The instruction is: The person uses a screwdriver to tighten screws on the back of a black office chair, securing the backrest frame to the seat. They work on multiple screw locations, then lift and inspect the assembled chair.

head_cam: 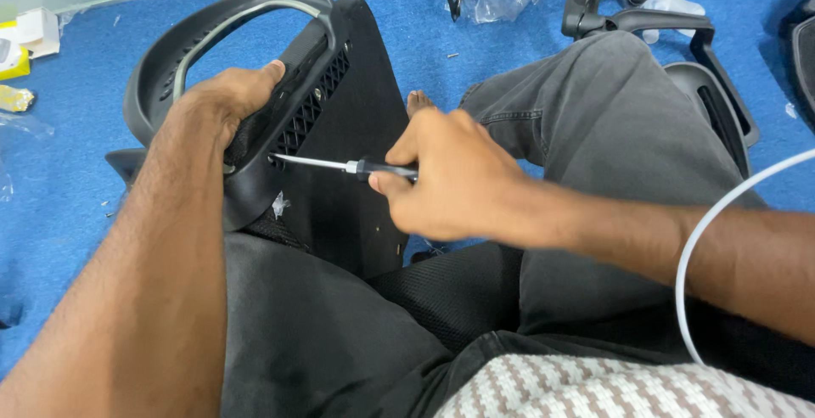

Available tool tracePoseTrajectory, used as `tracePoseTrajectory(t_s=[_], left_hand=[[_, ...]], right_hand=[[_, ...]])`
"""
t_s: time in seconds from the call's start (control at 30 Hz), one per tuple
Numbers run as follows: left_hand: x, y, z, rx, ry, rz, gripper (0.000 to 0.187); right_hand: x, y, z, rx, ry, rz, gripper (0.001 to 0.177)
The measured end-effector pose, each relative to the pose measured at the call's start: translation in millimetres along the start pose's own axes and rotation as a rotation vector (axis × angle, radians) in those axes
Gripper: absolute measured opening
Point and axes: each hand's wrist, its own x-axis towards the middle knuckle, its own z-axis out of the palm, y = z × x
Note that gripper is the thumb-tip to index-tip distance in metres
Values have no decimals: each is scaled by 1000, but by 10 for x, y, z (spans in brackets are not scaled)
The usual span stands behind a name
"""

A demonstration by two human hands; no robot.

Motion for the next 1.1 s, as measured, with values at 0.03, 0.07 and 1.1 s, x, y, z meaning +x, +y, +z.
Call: tracePoseTrajectory(t_s=[0.03,0.07,1.1], left_hand=[[26,-6,-2,9,6,-2,65],[51,-18,-2,18,11,-4,66],[-487,-235,499,638,771,387,80]], right_hand=[[109,27,-62,203,-135,136,25],[219,70,-121,405,-271,272,26],[854,1374,-755,202,137,405,23]])
